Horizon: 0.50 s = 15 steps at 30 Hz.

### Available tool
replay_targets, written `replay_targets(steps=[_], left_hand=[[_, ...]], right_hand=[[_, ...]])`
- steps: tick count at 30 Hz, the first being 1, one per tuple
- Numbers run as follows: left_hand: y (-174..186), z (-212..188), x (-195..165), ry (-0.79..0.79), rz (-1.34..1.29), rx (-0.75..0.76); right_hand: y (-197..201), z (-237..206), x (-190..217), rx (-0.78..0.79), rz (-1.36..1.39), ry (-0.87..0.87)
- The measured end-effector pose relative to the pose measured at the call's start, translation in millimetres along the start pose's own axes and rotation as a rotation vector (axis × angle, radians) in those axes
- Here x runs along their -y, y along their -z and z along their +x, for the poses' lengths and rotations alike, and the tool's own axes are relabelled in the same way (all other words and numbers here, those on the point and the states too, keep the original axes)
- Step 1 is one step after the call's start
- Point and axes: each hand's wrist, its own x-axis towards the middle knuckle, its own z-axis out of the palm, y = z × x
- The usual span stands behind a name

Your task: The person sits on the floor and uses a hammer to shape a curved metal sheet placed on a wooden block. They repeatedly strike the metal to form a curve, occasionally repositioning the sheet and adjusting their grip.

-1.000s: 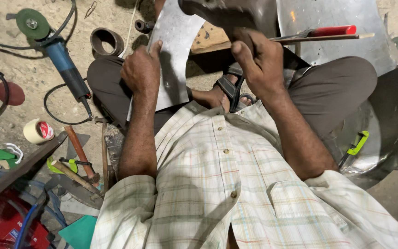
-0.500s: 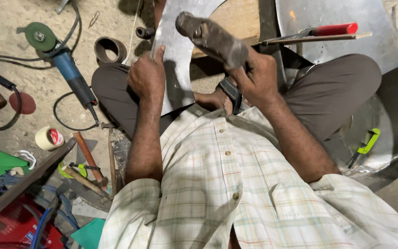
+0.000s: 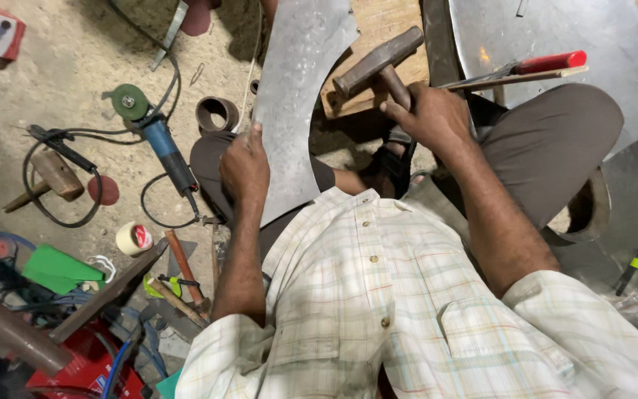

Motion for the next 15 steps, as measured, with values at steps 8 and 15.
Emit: replay_targets(steps=[8, 15], left_hand=[[45.6, -32.5, -35.5, -0.187, -0.297, -0.187], [31.7, -63.4, -109.5, -0.454, -0.747, -0.190]], right_hand=[[12.6, -39.9, 60.1, -0.184, 0.331, 0.486], [43.5, -81.1, 104.1, -0.410, 0.702, 0.702]])
